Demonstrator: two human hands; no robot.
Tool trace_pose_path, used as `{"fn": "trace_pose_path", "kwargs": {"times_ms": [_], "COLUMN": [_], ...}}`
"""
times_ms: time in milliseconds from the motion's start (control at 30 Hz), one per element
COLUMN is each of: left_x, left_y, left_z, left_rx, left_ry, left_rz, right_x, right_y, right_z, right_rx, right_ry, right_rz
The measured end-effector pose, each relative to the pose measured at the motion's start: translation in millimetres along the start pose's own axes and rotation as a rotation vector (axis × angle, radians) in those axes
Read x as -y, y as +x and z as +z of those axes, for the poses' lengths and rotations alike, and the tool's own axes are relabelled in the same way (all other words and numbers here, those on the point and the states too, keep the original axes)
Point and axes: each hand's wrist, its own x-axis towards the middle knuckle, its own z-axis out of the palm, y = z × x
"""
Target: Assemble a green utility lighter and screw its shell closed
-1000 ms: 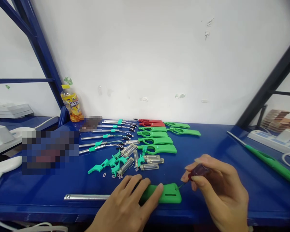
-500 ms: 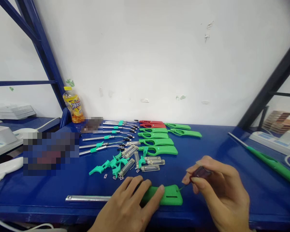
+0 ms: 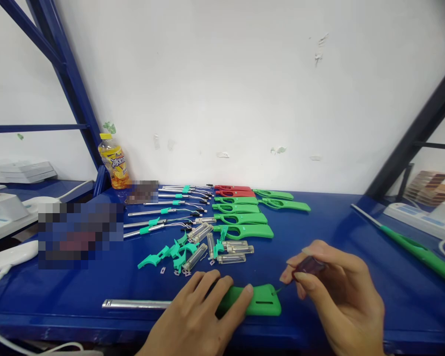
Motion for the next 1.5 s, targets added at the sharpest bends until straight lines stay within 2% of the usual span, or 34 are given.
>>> {"fn": "trace_pose_path", "kwargs": {"times_ms": [1367, 1500], "left_x": [-1, -1], "left_y": [1, 5], "left_z": [2.2, -7.3], "left_rx": [0.015, -0.068], "left_ry": [0.002, -0.073], "left_rz": [-0.002, -0.068], "right_x": [0, -2], "right_y": [-4, -4], "right_z": [0, 0], "right_rx": [-0.004, 0.003], "right_ry": [0.017, 0.019], "right_rz": [-0.001, -0.003]}}
